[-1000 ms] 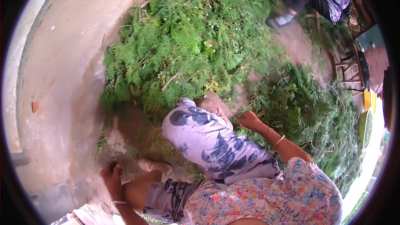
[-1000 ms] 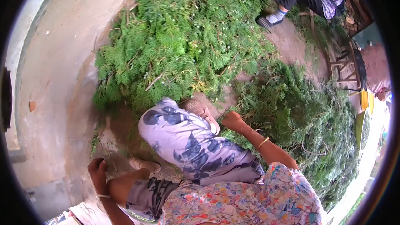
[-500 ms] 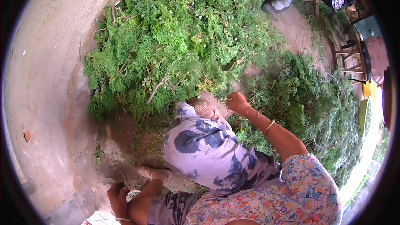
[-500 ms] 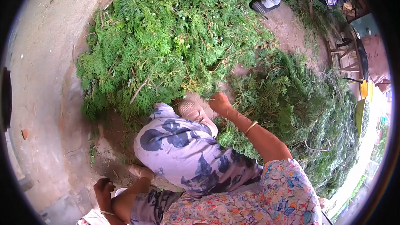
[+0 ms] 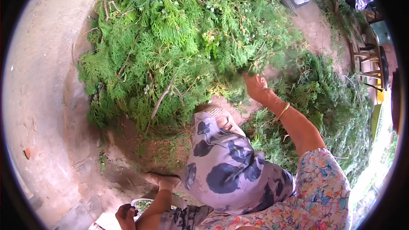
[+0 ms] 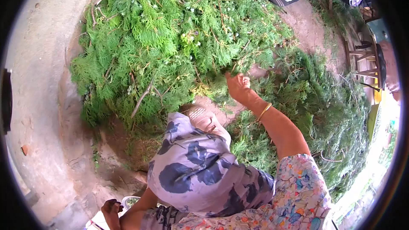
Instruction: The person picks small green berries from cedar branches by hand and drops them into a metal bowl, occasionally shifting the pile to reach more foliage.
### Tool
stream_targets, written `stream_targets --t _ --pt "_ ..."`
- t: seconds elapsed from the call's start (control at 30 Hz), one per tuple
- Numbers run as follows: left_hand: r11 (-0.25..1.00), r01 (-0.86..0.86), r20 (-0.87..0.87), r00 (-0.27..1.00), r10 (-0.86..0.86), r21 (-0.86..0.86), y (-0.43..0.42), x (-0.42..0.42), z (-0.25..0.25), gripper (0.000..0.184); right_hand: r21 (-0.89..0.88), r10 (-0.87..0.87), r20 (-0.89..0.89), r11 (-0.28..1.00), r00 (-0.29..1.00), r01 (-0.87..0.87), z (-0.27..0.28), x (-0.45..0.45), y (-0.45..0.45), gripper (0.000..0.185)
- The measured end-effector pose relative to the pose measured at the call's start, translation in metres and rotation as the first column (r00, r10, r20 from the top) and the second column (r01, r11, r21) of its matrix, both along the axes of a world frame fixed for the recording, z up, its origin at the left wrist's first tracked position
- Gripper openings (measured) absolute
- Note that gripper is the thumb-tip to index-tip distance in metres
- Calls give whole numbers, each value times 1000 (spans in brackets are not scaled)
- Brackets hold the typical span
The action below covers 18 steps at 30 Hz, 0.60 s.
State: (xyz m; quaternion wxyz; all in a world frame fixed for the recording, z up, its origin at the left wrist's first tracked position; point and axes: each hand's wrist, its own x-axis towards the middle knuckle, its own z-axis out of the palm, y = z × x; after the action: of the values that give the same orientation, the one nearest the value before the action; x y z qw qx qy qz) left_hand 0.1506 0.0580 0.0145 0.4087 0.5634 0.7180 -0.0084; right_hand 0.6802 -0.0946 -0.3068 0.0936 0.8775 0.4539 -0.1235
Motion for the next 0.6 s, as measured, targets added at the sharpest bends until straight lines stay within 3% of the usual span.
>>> stream_targets --t 0.03,0.07,0.13,0.17,0.27,0.4,0.43,0.47,0.53,0.6 --pt "1000 -17 -11 1000 17 -1 1 1 0 28 112 -30 25 993 999 27 3 -1 -5 42" --pt "999 -33 -20 999 33 -5 1 3 -1 28 102 -33 20 994 999 31 8 1 -9 42" --pt "1000 -20 -44 999 20 -14 3 9 2 28 110 -169 -300 972 939 209 17 9 -12 18" --pt "1000 -9 -61 998 8 -12 3 12 2 28 255 -144 -276 942 950 216 19 4 -21 6" --pt "1000 -3 -11 1000 3 9 4 19 4 28 391 -90 -357 889 930 236 28 -7 -51 9" --pt "999 50 2 999 -50 14 3 8 -3 30 501 -95 -271 836 958 224 81 -20 -66 3" --pt "997 21 53 998 -25 72 1 -3 -13 31 601 -124 -311 743 942 296 95 -22 -65 2" --pt "991 -14 108 994 0 130 -3 -14 -18 33 615 -119 -301 734 946 288 108 -22 -62 2" --pt "990 8 143 989 -27 138 -5 -17 -18 28 710 -130 -498 507 857 489 131 -22 -56 4" --pt "939 183 -24 983 -184 290 -9 -23 -23 25 753 -62 -511 448 857 482 160 -24 -48 5"
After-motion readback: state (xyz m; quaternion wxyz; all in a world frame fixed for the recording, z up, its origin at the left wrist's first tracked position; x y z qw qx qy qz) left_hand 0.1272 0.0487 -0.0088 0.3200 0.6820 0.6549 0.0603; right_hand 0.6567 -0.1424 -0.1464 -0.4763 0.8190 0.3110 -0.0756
